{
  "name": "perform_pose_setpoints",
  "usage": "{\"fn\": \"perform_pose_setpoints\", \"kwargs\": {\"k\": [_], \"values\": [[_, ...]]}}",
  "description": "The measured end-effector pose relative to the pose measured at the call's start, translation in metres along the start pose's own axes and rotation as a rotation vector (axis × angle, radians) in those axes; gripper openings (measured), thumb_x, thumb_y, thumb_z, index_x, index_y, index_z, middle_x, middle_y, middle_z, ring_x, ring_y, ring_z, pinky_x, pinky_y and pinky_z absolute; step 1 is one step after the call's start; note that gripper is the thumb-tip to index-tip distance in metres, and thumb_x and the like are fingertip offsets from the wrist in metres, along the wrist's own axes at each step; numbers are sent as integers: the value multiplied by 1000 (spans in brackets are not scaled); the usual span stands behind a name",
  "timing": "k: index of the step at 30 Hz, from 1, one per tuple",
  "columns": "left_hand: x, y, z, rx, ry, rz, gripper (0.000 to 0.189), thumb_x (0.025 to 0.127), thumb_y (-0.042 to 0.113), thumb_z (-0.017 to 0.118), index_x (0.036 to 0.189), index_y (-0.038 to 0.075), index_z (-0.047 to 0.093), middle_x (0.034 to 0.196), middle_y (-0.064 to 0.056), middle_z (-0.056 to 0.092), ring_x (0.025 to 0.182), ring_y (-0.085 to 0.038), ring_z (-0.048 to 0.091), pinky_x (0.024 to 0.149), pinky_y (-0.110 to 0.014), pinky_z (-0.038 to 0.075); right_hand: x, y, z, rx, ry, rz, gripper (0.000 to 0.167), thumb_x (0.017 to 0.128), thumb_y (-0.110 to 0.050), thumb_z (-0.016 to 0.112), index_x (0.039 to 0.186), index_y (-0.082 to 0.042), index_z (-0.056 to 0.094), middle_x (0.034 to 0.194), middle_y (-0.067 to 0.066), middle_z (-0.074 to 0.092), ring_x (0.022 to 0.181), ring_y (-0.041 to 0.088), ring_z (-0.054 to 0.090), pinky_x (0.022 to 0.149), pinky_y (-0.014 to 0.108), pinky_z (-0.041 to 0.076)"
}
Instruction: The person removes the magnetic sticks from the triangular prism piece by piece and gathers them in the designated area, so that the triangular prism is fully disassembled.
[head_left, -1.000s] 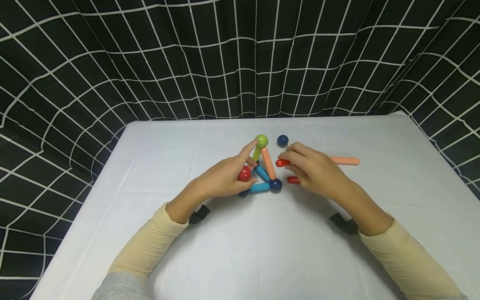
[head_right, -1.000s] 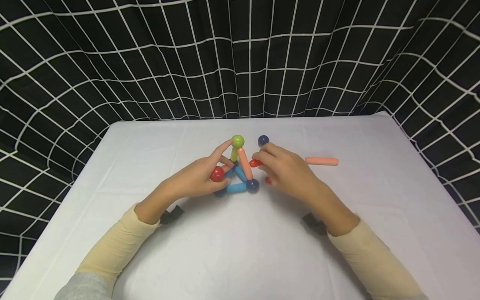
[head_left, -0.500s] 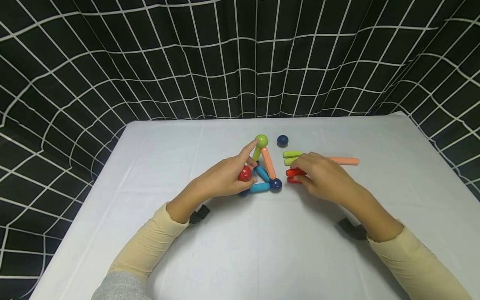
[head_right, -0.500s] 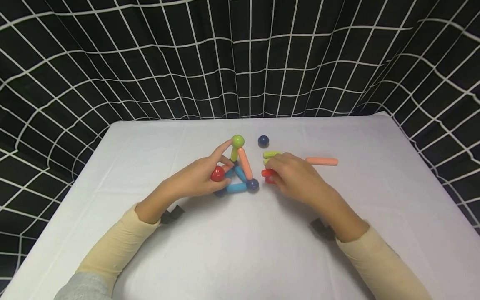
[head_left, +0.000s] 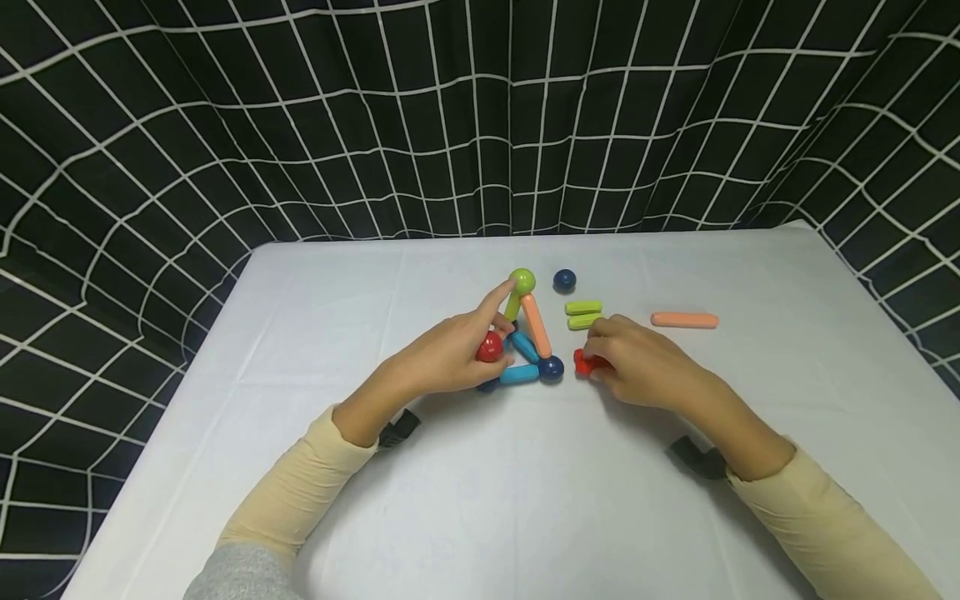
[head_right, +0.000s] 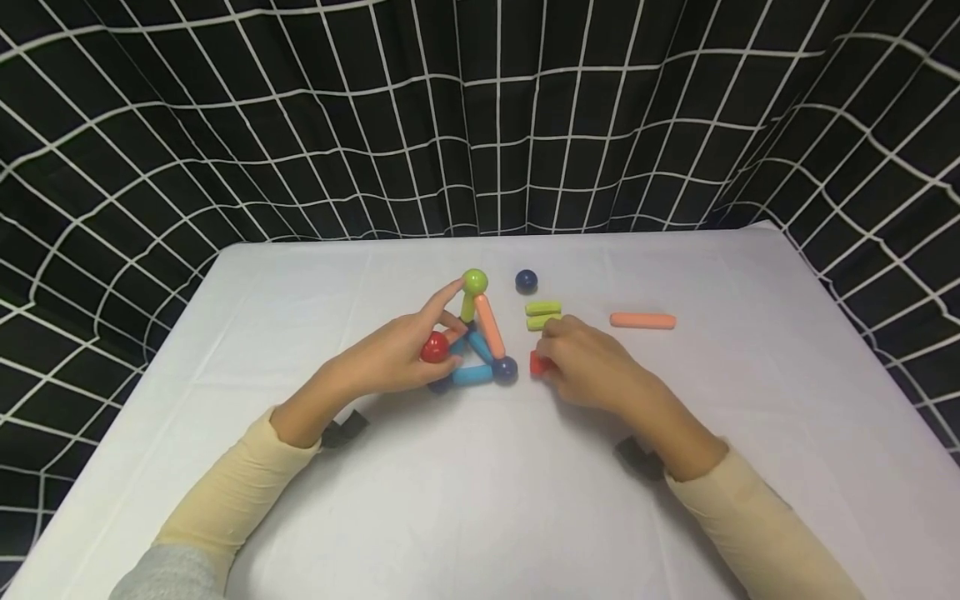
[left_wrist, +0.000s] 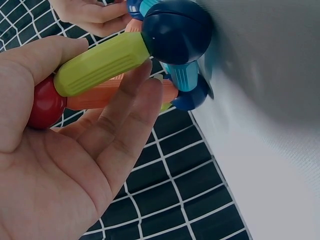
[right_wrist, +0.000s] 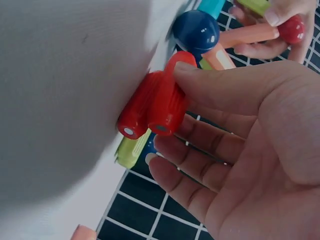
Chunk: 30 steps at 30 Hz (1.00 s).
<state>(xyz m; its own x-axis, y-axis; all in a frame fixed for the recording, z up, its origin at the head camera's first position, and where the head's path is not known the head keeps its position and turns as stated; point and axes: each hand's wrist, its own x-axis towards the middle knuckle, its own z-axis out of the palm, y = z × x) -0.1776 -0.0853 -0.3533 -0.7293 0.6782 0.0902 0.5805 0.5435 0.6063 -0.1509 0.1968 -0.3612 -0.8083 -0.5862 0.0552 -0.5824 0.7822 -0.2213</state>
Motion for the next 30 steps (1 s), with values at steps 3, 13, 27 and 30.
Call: {"fn": "perform_pose_setpoints", "kwargs": {"k": [3,13,27,30], "values": [[0,0,0,1,1,-3,98,91,20,74,161,17,5,125,-7,64,102,-14,62,85,-26,53,1,0,1,10,-5,2,17,77,2,82,91,-8,77,90,2,61,86,22,53,74,35,49],[0,0,-1,1,1,2,99,91,19,74,161,16,4,125,-8,64,102,-14,62,85,-26,53,4,3,9,24,9,12,20,78,0,82,95,-7,75,90,2,61,86,22,55,76,36,51],[0,0,-1,0,-4,-9,98,91,21,74,161,17,5,125,-7,64,103,-14,62,85,-26,53,9,8,9,72,5,28,34,77,10,77,107,-6,72,95,4,64,91,24,57,83,42,53],[0,0,0,2,-3,-11,98,91,20,75,160,17,5,125,-7,64,103,-14,62,84,-26,53,9,10,8,74,2,8,35,77,11,77,107,-6,72,94,2,63,91,23,56,83,41,53]]}}
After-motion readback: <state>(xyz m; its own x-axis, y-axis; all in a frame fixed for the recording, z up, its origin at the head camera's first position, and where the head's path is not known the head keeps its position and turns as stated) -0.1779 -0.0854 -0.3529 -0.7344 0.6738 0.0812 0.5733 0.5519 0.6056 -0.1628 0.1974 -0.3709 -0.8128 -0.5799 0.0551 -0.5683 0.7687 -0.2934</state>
